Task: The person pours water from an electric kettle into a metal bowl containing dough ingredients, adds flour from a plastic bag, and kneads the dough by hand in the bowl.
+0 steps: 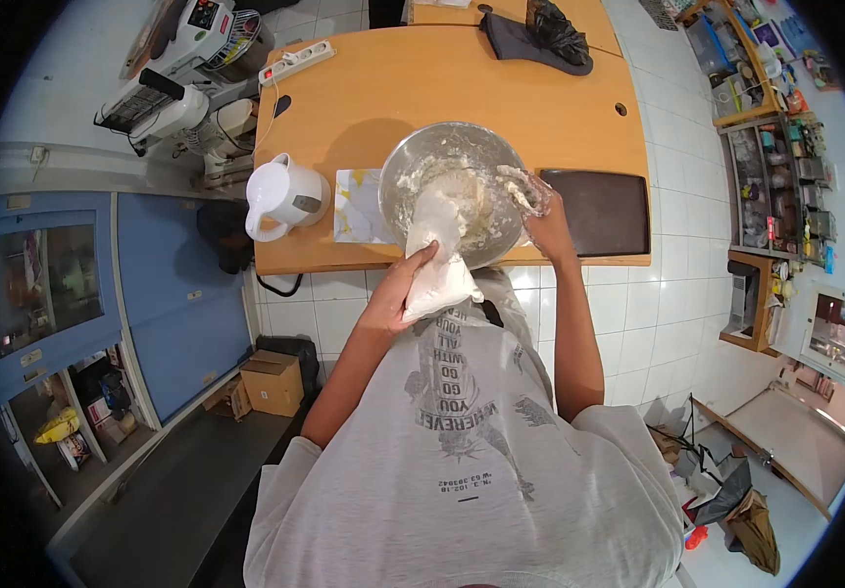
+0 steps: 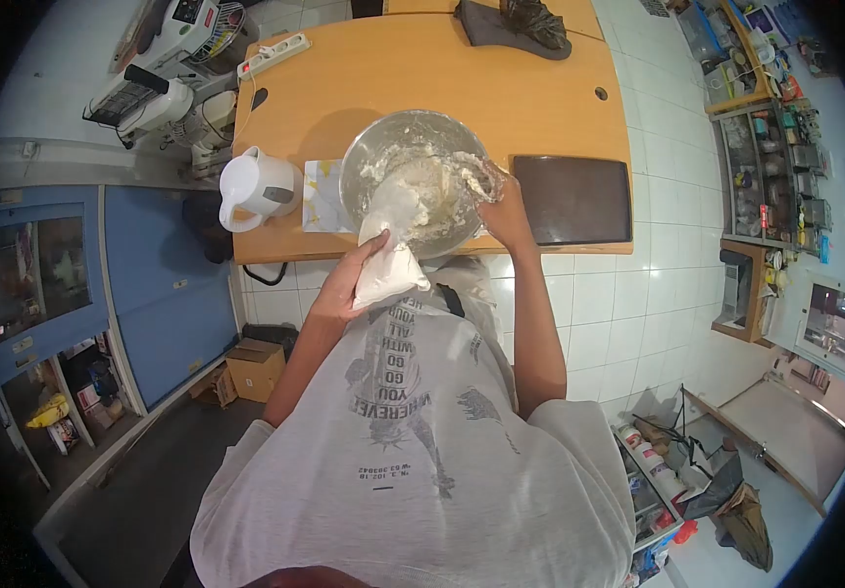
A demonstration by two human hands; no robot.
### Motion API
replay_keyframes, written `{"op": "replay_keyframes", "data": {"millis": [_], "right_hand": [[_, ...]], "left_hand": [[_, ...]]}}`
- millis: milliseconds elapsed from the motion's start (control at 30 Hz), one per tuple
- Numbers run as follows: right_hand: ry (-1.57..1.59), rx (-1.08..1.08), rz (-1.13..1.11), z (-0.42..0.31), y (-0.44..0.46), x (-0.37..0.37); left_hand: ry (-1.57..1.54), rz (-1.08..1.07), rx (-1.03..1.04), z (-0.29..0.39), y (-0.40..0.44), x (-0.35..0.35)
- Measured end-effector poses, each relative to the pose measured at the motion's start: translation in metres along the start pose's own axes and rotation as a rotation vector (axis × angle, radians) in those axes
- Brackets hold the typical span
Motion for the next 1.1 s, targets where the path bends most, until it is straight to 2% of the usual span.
{"op": "replay_keyframes", "data": {"millis": [233,533,767,1100], "right_hand": [[-0.016,-0.01,0.019,0.007,0.002,0.002],[0.105,0.002,-0.021,-0.002,-0.001,-0.001],[0.072,-0.013,-0.016,0.0,0.0,0.0],[0.046,-0.001,-0.006,0.001,0.001,-0.001]], "left_hand": [[-0.084,0.007,-0.061,-0.005,-0.005,0.009],[-0.028,0.02,-0.038,-0.007,0.001,0.002],[-0.071,0.057,-0.061,-0.008,-0.005,0.004],[-0.021,0.12,0.037,0.003,-0.007,-0.007]]}}
Point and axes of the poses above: each hand's wrist, its own y-axis towards the middle knuckle, its own x-axis out of the palm, z = x × y, the point moved 3 cm from there along y, towards the middle knuckle, and after that the axes turned 2 degrees about x, right-handed, at the moved point
